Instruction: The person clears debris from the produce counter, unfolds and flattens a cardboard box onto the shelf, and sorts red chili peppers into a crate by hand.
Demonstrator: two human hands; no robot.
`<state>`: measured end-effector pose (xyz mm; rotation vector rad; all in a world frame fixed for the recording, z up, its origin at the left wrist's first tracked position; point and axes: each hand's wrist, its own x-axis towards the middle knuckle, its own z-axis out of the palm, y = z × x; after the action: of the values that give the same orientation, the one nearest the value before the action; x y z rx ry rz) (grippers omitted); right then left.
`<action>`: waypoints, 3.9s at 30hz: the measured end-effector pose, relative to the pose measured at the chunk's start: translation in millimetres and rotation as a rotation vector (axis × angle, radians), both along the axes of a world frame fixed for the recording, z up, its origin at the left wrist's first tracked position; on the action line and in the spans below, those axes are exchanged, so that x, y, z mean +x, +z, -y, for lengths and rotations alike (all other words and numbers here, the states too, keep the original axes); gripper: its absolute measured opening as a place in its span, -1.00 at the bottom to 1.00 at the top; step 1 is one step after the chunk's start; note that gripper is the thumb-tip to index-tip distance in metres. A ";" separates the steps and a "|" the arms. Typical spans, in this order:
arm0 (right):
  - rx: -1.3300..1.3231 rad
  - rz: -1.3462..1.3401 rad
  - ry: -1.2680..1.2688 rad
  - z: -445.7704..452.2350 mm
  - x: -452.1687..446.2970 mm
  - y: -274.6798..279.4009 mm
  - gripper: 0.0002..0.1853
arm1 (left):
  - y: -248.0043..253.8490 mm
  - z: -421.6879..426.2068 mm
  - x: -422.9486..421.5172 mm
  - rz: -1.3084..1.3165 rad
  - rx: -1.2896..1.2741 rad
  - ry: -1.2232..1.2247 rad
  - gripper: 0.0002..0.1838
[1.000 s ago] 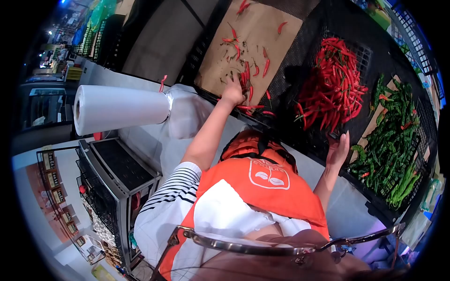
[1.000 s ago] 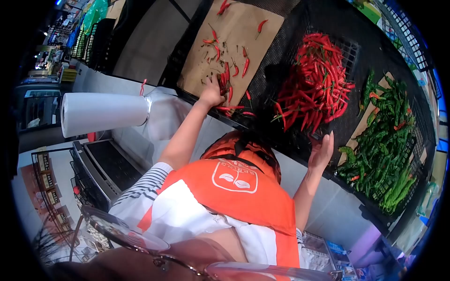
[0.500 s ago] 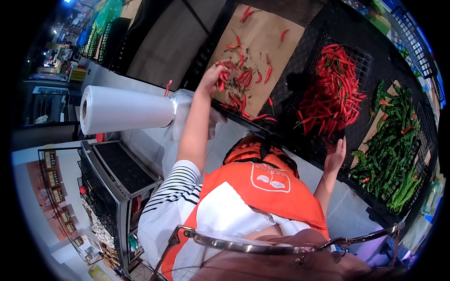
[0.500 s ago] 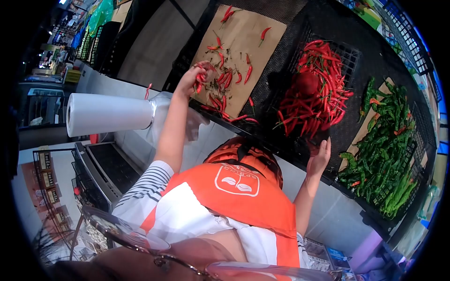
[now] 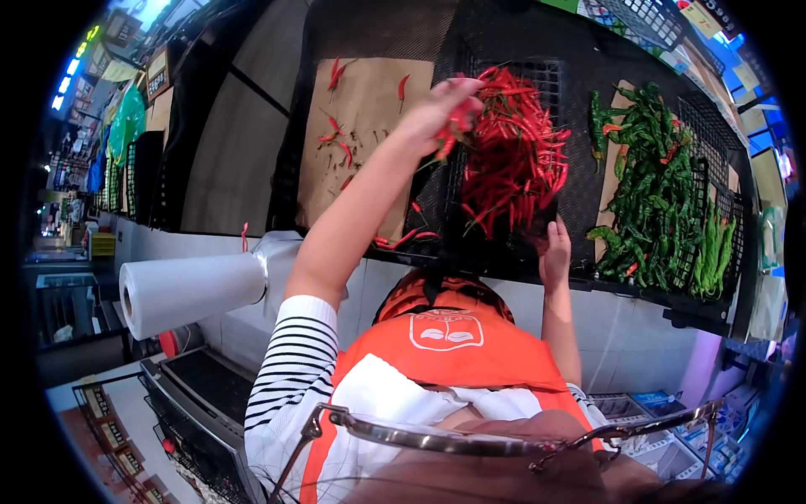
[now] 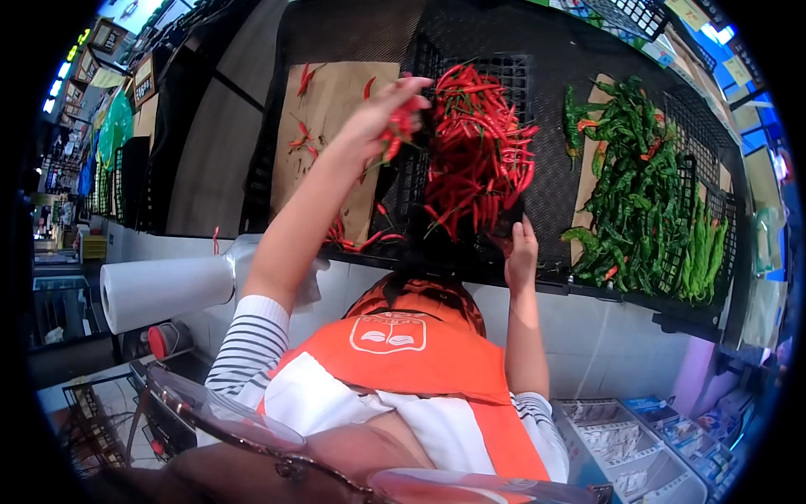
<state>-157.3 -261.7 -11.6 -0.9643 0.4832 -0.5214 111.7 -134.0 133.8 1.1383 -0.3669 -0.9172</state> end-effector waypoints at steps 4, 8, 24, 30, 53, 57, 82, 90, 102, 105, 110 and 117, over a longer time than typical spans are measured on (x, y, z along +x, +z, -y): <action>-0.003 -0.008 0.024 -0.8 -1.9 1.7 -0.65 | -48.0 71.9 11.4 0.524 -0.007 0.156 -0.50; 0.023 -0.025 -0.008 1.8 -1.5 -6.0 -0.63 | -9.5 41.3 -4.0 0.898 0.036 0.339 -0.56; 0.038 -0.085 -0.023 9.4 -1.2 -12.9 -0.65 | -128.5 -209.0 -25.6 0.775 1.655 -0.107 -0.06; 0.023 -0.049 0.010 9.4 -1.3 -14.0 -0.66 | -157.0 -187.2 -29.8 0.782 1.616 0.041 0.09; 0.033 -0.115 -0.078 10.9 -1.9 -18.6 -0.61 | -198.1 -217.6 13.3 0.471 0.793 0.364 -0.81; 0.045 -0.092 -0.070 7.6 0.0 -12.8 -0.58 | -182.1 -212.1 18.1 0.557 0.795 0.421 -0.80; 0.060 -0.032 -0.056 9.3 -3.9 -20.3 -0.71 | -182.1 -173.3 33.4 1.025 1.002 0.038 -0.61; 0.056 -0.077 -0.093 1.4 -1.0 -2.1 -0.68 | -90.6 -177.2 24.3 1.051 0.829 0.245 -0.77; 0.115 -0.056 -0.094 4.4 0.7 -8.1 -0.66 | -11.0 45.8 43.4 1.072 0.369 -0.026 -0.73; 0.095 -0.063 -0.082 5.6 -1.6 -11.4 -0.63 | -23.2 82.1 32.6 1.242 0.600 0.084 -0.66; 0.101 -0.066 -0.090 5.6 -1.1 -11.6 -0.60 | -41.3 89.7 31.6 1.387 0.347 0.408 -0.60; 0.027 -0.190 -0.097 19.5 -10.2 -41.5 -0.57 | -24.2 -21.2 38.9 1.208 0.051 0.474 -0.70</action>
<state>-167.5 -281.2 -53.0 -0.9727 0.7094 -0.5116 150.5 -112.8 109.6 1.6453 -0.9848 0.2723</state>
